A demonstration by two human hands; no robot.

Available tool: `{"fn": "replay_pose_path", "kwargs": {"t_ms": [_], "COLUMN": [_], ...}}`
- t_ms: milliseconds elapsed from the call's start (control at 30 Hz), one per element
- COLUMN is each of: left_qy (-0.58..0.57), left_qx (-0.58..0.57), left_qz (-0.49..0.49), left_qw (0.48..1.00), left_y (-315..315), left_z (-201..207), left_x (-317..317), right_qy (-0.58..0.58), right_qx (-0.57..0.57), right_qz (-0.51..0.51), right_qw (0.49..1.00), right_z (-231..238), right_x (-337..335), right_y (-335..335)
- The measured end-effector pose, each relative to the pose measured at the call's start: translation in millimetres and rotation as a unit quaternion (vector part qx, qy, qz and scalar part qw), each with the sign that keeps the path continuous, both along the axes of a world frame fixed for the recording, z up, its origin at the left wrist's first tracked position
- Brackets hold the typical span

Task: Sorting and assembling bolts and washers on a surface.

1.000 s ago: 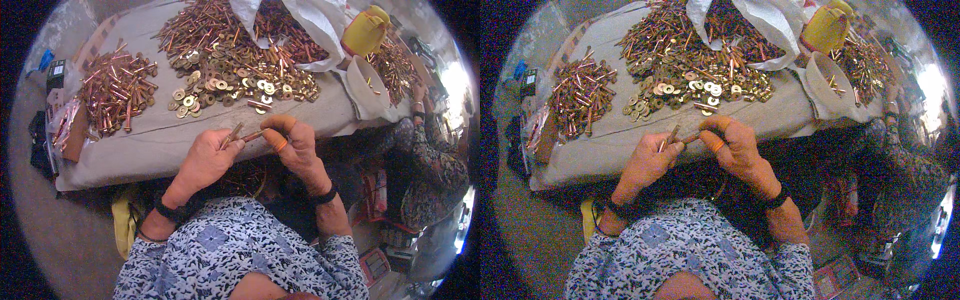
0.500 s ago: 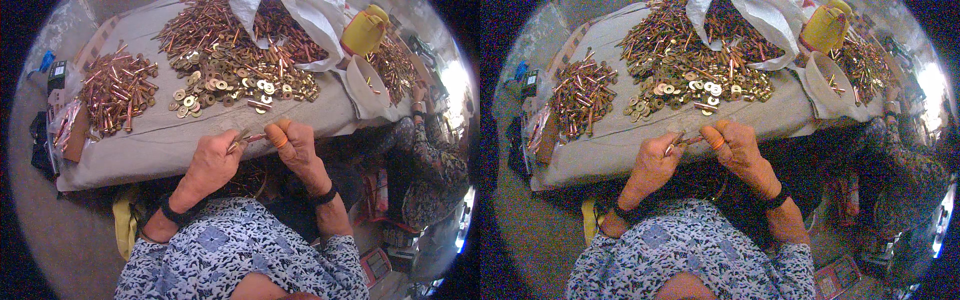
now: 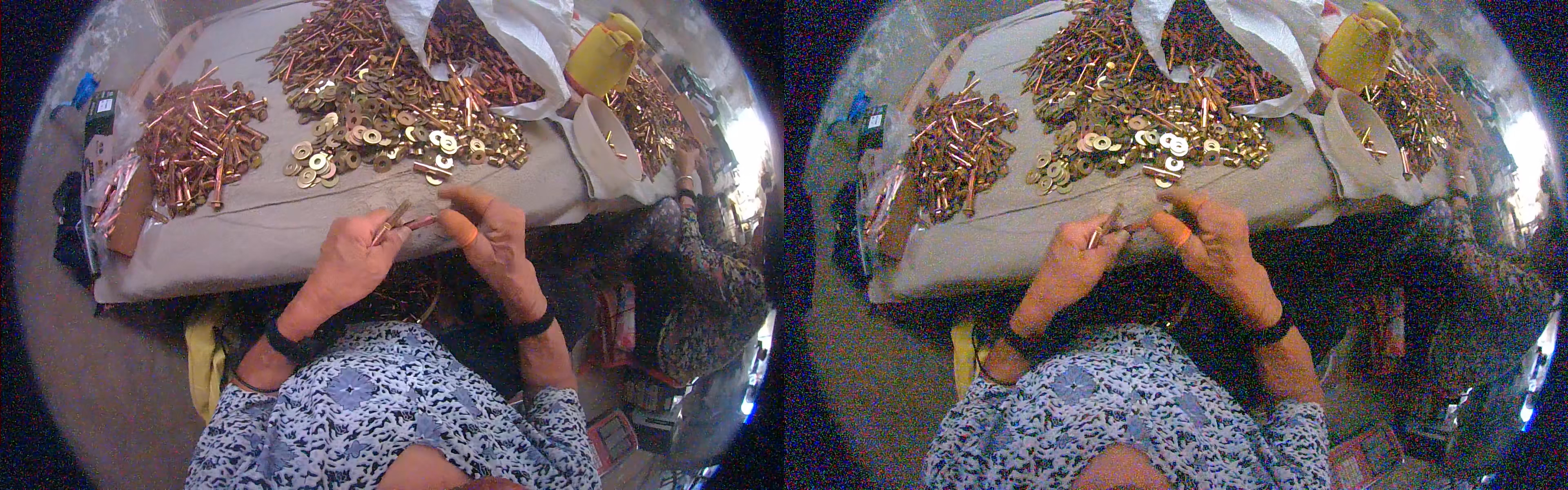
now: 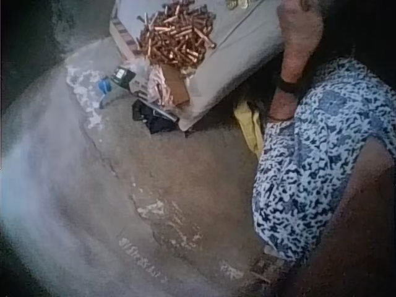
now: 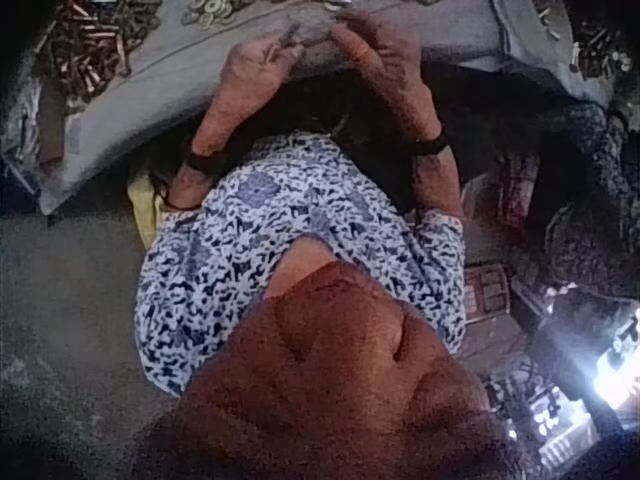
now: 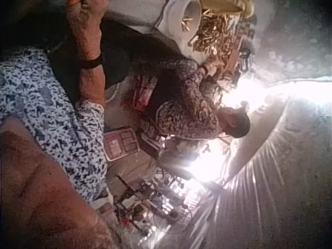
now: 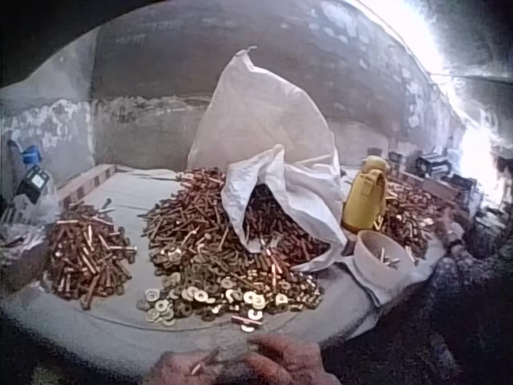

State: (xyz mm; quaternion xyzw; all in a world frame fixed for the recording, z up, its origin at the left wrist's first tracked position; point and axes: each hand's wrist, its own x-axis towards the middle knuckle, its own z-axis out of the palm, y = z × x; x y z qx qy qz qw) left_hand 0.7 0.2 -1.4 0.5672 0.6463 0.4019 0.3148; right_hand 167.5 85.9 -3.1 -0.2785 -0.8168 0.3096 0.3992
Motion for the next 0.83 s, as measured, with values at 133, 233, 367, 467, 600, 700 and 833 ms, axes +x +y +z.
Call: {"fn": "replay_pose_path", "kwargs": {"t_ms": [133,233,367,467,600,700,833], "left_qy": [-0.031,-0.019,-0.047,-0.079,-0.056,-0.073,-0.099], "left_qx": [-0.01,-0.015,-0.032,-0.055,-0.041,-0.055,-0.055], "left_qz": [-0.011,-0.028,-0.001,-0.004,-0.014,-0.004,-0.005], "left_qw": [0.999,0.999,0.998,0.995,0.997,0.996,0.993], "left_y": [-0.7,-0.9,0.4,0.7,-1.1,0.2,0.7], "left_z": [-1.7,0.4,-0.3,-0.6,3.3,1.2,2.6], "left_x": [-4.3,-1.9,-1.1,-1.5,1.6,1.5,1.8], "right_qy": [0.021,-0.074,0.072,0.11,-0.035,0.015,0.2], "right_qx": [0.044,-0.018,0.058,0.108,-0.015,-0.046,-0.149], "right_qz": [0.014,-0.001,-0.022,-0.001,-0.021,-0.04,0.01], "right_qw": [0.999,0.997,0.995,0.988,0.999,0.998,0.968], "right_z": [2.0,-1.7,-1.8,-2.4,-8.7,-5.2,-8.6], "right_x": [-2.3,9.4,-1.8,-11.4,6.2,3.2,-9.3], "right_y": [2.1,6.5,2.5,3.1,6.8,3.0,0.3]}}
